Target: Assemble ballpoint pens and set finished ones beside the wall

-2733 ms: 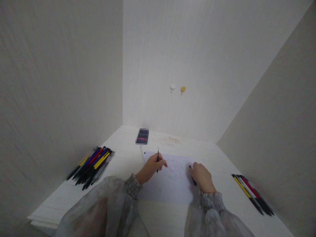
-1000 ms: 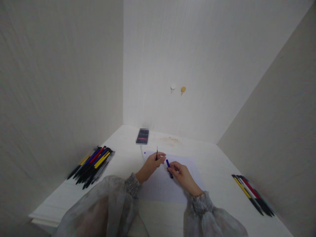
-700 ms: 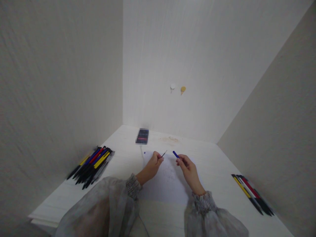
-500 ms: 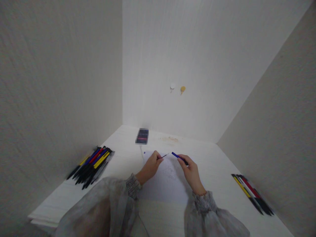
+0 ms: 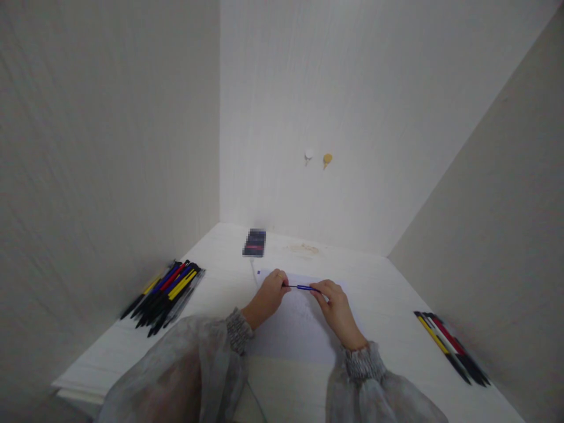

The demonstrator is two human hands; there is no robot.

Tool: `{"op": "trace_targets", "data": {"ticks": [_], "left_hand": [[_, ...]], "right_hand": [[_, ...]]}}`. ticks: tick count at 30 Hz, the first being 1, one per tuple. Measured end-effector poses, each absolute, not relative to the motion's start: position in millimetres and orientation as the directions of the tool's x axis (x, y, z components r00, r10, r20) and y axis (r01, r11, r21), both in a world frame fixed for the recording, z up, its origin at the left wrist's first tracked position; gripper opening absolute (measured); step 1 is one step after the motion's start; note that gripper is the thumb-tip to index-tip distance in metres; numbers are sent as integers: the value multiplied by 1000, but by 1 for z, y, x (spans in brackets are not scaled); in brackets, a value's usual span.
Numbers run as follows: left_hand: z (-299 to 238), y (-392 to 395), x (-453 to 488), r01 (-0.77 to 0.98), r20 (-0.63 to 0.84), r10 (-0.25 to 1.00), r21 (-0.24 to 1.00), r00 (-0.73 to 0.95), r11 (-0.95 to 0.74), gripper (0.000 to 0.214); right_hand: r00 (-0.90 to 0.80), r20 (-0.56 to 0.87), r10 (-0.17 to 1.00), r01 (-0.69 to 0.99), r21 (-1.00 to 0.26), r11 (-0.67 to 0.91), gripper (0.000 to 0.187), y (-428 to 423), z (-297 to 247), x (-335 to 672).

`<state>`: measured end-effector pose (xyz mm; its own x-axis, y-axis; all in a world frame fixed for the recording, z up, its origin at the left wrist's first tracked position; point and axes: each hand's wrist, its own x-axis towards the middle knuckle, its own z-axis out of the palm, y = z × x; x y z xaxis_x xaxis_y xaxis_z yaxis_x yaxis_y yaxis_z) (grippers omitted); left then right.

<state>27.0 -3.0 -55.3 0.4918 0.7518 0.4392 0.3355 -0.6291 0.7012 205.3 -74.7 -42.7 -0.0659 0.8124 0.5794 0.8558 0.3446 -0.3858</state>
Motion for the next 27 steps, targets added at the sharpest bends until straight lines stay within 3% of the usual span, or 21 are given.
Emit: {"op": "trace_targets", "data": {"ticks": [8, 17, 22, 27], "left_hand": [[-66, -8, 30, 207, 388, 755, 803, 529, -558, 34], [-72, -3, 32, 256, 338, 766, 804, 546, -537, 33], [-69, -4, 29, 263, 342, 737, 779, 583, -569, 30], [-64, -8, 26, 266, 343, 699, 749, 628, -606, 33]], "right_hand": [[-162, 526, 835, 887, -293, 357, 22, -77, -45, 197], [-225, 465, 856, 909, -217, 356, 24, -76, -45, 198], [-243, 437, 866, 890, -254, 378, 25, -77, -43, 198], [-227, 356, 906, 853, -376, 361, 29, -80, -40, 194]]}}
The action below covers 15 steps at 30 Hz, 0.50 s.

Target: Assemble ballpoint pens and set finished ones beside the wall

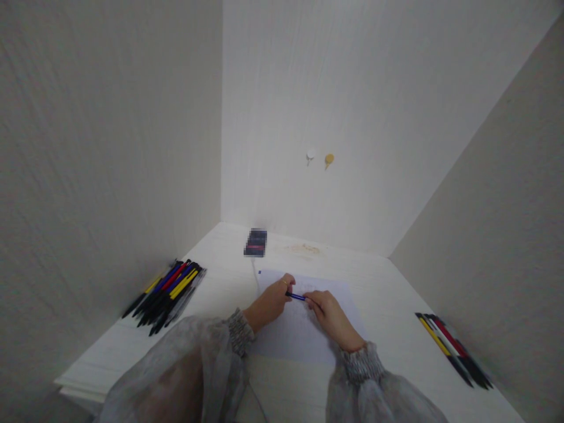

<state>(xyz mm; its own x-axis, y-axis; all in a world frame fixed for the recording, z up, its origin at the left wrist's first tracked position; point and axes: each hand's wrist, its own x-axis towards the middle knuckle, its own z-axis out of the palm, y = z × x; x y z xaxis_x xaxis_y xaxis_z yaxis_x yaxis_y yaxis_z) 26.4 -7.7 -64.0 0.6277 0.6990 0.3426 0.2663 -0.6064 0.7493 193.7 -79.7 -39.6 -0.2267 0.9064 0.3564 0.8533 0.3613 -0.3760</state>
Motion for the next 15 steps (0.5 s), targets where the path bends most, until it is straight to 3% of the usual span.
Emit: {"op": "trace_targets", "data": {"ticks": [6, 11, 15], "left_hand": [[-61, -11, 27, 289, 360, 669, 697, 650, -657, 32], [-55, -14, 26, 201, 419, 596, 678, 685, -707, 26], [-51, -15, 24, 201, 411, 607, 692, 680, -693, 19]], "right_hand": [[-139, 261, 955, 738, -616, 276, 34, -80, -40, 192], [-70, 268, 961, 695, -678, 240, 31, -79, -41, 193], [-44, 265, 963, 689, -690, 221, 29, -79, -40, 193]]}}
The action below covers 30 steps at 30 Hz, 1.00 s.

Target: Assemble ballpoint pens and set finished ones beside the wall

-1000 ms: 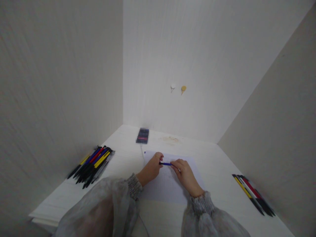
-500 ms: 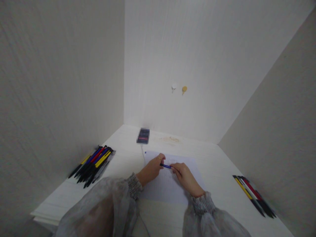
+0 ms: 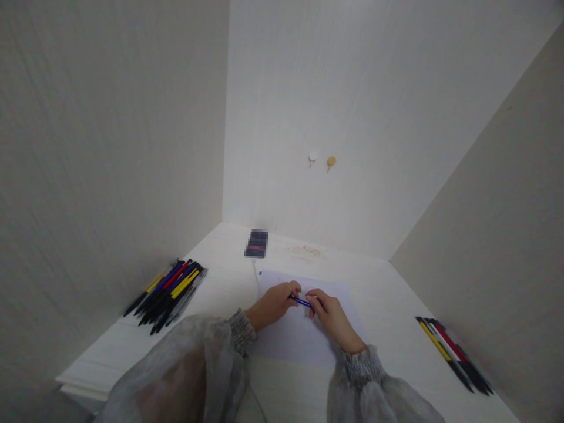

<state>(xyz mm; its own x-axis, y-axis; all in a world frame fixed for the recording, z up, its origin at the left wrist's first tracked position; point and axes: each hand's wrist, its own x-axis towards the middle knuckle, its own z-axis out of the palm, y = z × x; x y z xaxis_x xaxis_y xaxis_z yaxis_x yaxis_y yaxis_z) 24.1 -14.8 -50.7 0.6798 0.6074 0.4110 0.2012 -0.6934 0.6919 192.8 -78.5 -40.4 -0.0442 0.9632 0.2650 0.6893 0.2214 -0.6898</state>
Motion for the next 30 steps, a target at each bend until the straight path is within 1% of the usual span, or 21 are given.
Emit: {"op": "trace_targets", "data": {"ticks": [2, 6, 8, 11, 14, 18, 19, 20, 22, 24, 25, 27, 30], "left_hand": [[-50, -13, 23, 233, 405, 636, 693, 657, -683, 16], [-50, -8, 21, 293, 396, 697, 701, 598, -650, 15], [-52, -6, 20, 291, 397, 702, 707, 591, -644, 16], [-55, -5, 20, 260, 404, 679, 708, 613, -656, 20], [-58, -4, 21, 228, 414, 651, 705, 636, -671, 24], [-59, -4, 21, 206, 441, 625, 687, 644, -697, 26], [-58, -4, 21, 202, 446, 621, 684, 645, -701, 26], [-58, -4, 21, 196, 452, 617, 682, 644, -704, 26], [-57, -4, 20, 179, 467, 614, 685, 637, -706, 26], [-55, -4, 19, 166, 483, 615, 687, 623, -708, 26], [-54, -4, 19, 161, 490, 612, 684, 621, -711, 25], [-53, -3, 18, 150, 499, 597, 675, 629, -722, 25], [-54, -3, 18, 135, 507, 577, 665, 640, -735, 24]], "right_hand": [[-39, 310, 950, 692, -677, 249, 26, -78, -40, 195], [-70, 454, 888, 688, -623, 372, 24, -77, -38, 202], [-65, 472, 879, 670, -633, 389, 18, -76, -38, 205], [-21, 442, 897, 647, -678, 349, 16, -76, -39, 206], [10, 353, 936, 624, -733, 270, 19, -76, -41, 204], [35, 238, 971, 654, -740, 158, 37, -76, -44, 201], [44, 231, 972, 651, -745, 147, 37, -76, -44, 201], [56, 240, 969, 636, -757, 151, 32, -76, -44, 201], [80, 306, 949, 586, -785, 203, 21, -77, -42, 200], [87, 366, 926, 541, -798, 265, 23, -77, -41, 199], [78, 369, 926, 524, -805, 277, 22, -78, -40, 199], [44, 315, 948, 498, -829, 253, 14, -78, -41, 199], [29, 219, 975, 458, -870, 182, 12, -76, -45, 201]]}}
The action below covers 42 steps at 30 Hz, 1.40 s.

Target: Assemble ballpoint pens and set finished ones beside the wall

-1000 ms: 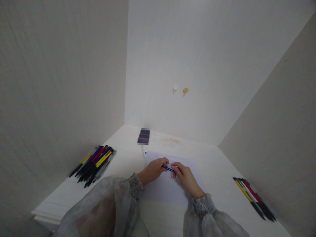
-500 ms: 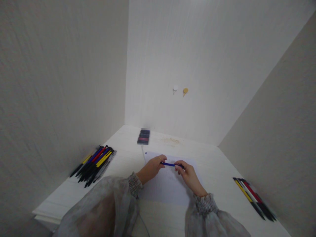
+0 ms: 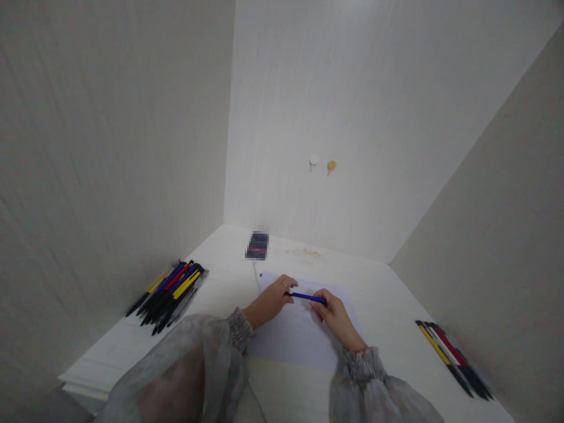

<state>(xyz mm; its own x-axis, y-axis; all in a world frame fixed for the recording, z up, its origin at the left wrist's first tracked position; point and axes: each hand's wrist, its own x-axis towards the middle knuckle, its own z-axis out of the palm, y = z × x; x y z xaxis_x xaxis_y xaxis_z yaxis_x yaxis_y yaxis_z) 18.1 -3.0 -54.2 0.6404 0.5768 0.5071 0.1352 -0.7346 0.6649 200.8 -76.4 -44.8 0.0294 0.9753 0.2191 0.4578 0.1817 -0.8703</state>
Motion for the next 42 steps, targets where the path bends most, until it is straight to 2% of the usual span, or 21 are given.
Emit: {"op": "trace_targets", "data": {"ticks": [4, 10, 18, 24, 28, 30, 34, 37, 42], "left_hand": [[-56, -3, 18, 128, 507, 563, 658, 653, -742, 23], [-51, -4, 16, 128, 522, 525, 616, 672, -777, 6], [-52, -6, 17, 140, 500, 531, 625, 684, -768, 11], [-47, -9, 19, 286, 466, 579, 558, 669, -779, 11], [-44, -8, 21, 441, 418, 620, 451, 663, -776, 17], [-45, -7, 22, 458, 405, 636, 455, 657, -763, 17], [-54, -5, 22, 401, 444, 637, 516, 630, -757, 29], [-58, -3, 21, 283, 511, 600, 567, 616, -773, 35], [-54, 2, 16, 210, 560, 566, 574, 605, -792, 19]], "right_hand": [[-3, 184, 983, 440, -882, 167, 15, -75, -48, 203], [-45, 191, 981, 440, -877, 191, 21, -78, -42, 199], [36, 173, 984, 409, -901, 143, 22, -79, -37, 200], [124, 177, 976, 310, -942, 131, 27, -79, -40, 194], [127, 231, 965, 275, -943, 189, 27, -78, -39, 190], [117, 254, 960, 272, -938, 215, 25, -78, -38, 190], [122, 261, 958, 257, -940, 223, 23, -78, -36, 192], [155, 259, 953, 250, -944, 215, 23, -77, -35, 195], [171, 248, 954, 216, -954, 209, 30, -81, -29, 198]]}}
